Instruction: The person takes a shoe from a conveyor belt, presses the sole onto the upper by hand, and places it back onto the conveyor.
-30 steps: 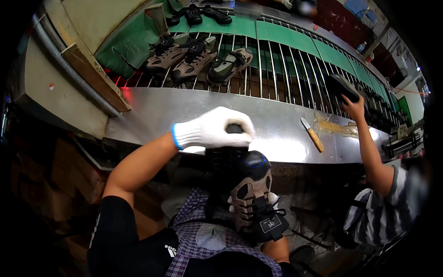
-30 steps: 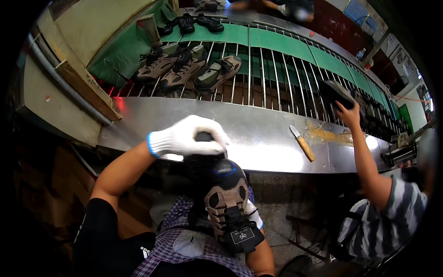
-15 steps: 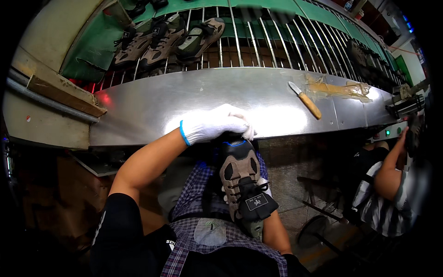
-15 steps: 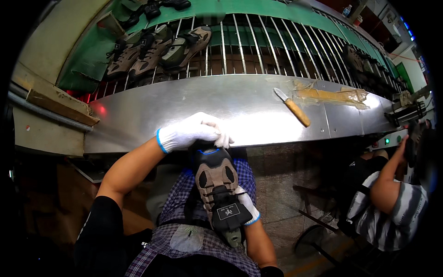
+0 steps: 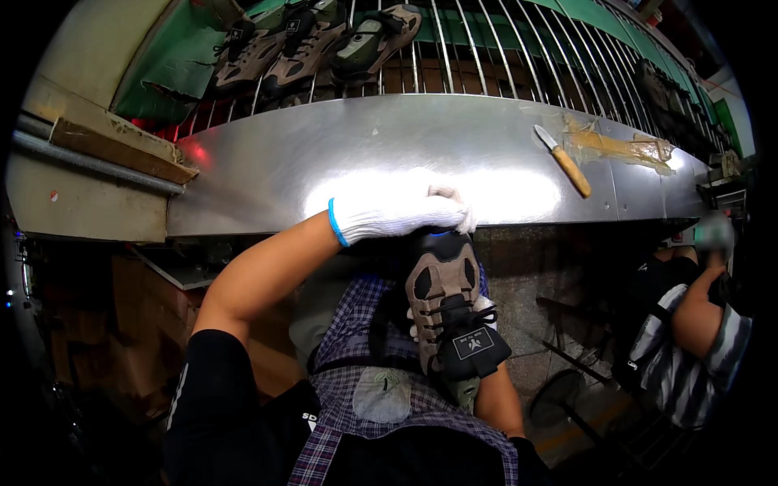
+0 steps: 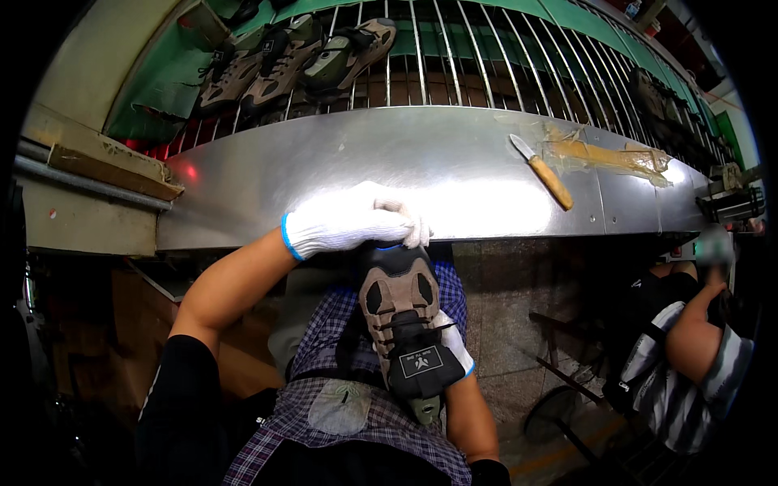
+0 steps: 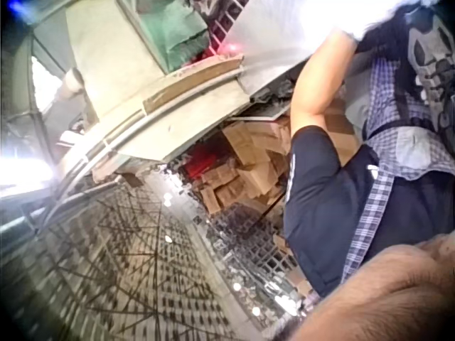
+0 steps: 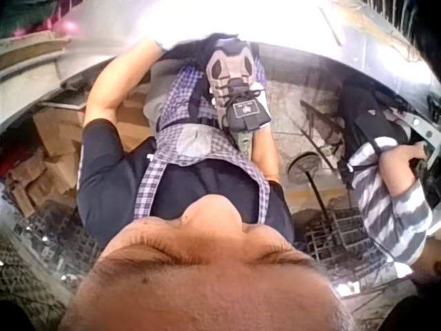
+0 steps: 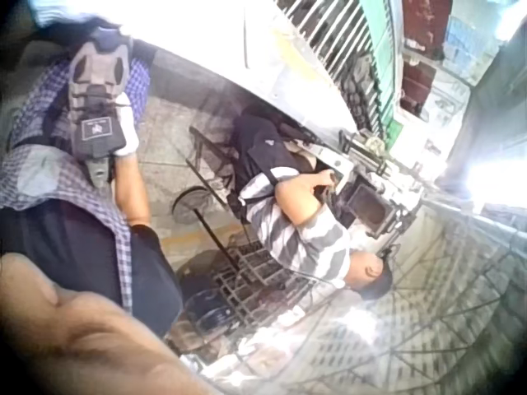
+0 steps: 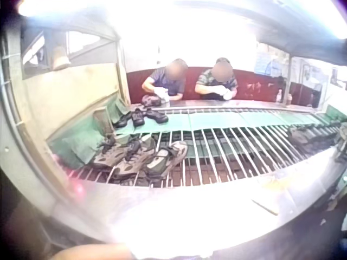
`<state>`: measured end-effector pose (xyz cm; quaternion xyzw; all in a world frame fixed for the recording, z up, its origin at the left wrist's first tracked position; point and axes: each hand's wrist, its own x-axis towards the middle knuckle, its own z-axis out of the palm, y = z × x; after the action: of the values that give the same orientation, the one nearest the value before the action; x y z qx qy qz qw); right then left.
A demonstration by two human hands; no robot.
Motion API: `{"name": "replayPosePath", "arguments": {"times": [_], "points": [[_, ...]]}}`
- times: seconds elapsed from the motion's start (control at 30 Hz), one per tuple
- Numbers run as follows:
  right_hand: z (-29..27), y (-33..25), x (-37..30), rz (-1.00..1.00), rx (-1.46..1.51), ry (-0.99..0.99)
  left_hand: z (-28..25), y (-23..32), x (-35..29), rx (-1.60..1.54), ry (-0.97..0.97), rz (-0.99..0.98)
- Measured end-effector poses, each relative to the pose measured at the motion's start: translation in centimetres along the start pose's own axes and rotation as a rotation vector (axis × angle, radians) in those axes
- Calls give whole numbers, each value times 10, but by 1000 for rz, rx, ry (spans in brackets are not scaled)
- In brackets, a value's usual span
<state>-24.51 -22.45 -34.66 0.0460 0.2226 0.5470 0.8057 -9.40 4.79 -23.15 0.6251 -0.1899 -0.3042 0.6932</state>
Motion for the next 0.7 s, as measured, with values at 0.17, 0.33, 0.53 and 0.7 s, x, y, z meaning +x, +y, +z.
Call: {"name": "replayPosePath", "arguments": {"times": [0.17, 0.33, 0.53, 0.7], "points": [[-7, -1, 1, -55, -80, 16, 0, 4, -4, -2, -11, 53], [3, 0, -1, -84, -67, 149, -1, 6, -6, -20, -23, 40], [10, 7, -4, -187, -148, 134, -4, 6, -10, -15, -65, 72], [-1, 1, -6, -329, -511, 128, -8, 3, -15, -73, -122, 129]]}}
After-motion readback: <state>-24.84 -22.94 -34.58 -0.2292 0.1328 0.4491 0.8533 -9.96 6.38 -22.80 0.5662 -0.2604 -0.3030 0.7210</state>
